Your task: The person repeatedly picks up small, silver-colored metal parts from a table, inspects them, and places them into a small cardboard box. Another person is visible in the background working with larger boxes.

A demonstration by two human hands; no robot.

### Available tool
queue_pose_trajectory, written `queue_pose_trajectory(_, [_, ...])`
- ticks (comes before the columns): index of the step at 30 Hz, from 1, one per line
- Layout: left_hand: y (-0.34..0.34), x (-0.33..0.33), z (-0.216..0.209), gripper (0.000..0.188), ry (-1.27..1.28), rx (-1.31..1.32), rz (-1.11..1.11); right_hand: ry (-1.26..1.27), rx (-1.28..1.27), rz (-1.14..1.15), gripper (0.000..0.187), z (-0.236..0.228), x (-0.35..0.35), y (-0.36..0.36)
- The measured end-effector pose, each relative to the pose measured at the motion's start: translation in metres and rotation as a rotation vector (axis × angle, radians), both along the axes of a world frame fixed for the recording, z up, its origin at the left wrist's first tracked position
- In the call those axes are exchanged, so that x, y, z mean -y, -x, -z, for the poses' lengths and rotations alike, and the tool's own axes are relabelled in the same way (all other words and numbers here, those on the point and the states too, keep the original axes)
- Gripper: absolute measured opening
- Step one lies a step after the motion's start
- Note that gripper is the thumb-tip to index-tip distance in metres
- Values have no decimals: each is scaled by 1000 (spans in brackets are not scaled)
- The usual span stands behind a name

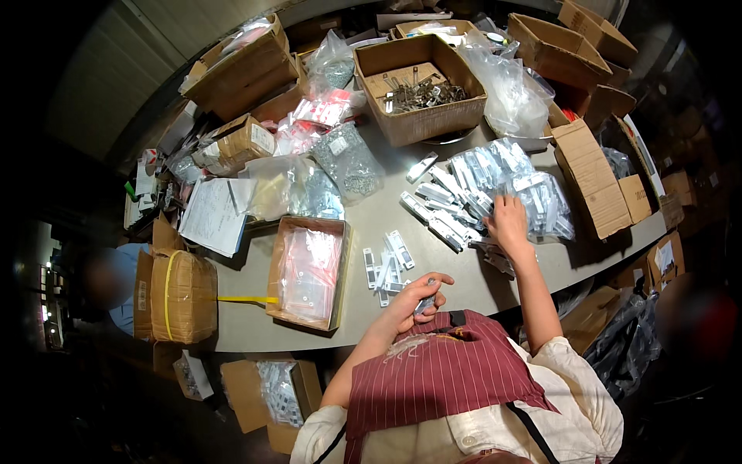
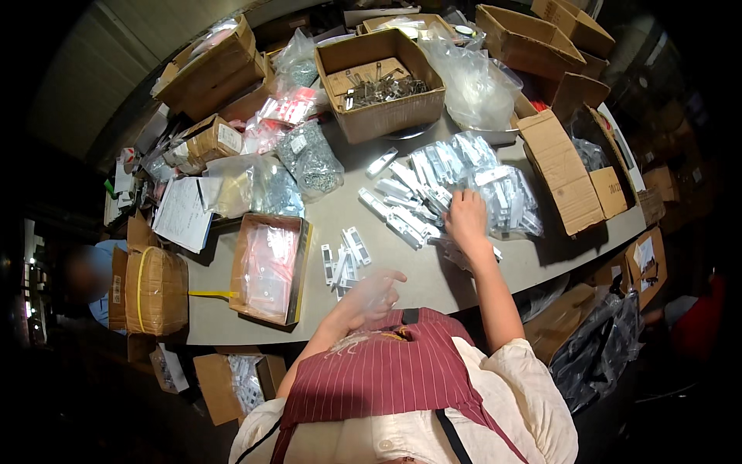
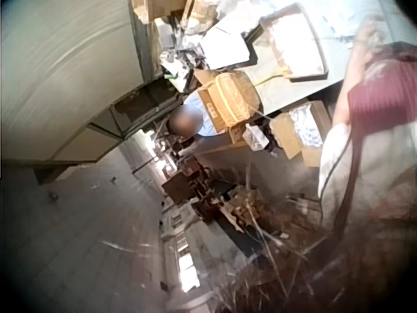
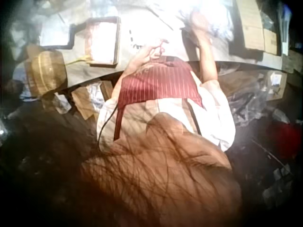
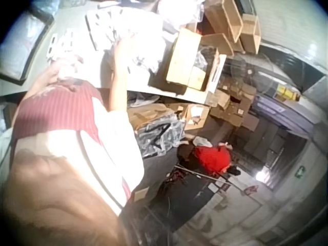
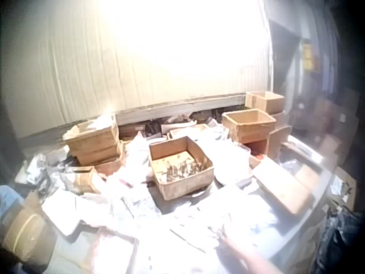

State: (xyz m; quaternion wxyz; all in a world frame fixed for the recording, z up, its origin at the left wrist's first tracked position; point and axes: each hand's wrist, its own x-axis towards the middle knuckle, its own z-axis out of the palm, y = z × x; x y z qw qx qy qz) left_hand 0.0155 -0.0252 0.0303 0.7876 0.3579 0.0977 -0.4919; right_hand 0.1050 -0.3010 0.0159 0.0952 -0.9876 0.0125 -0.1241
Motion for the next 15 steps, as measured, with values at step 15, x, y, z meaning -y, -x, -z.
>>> queue_pose_trajectory(15, [3,3,22,28,-171,69,-182,-36,7,-72,23,-8,-7,3])
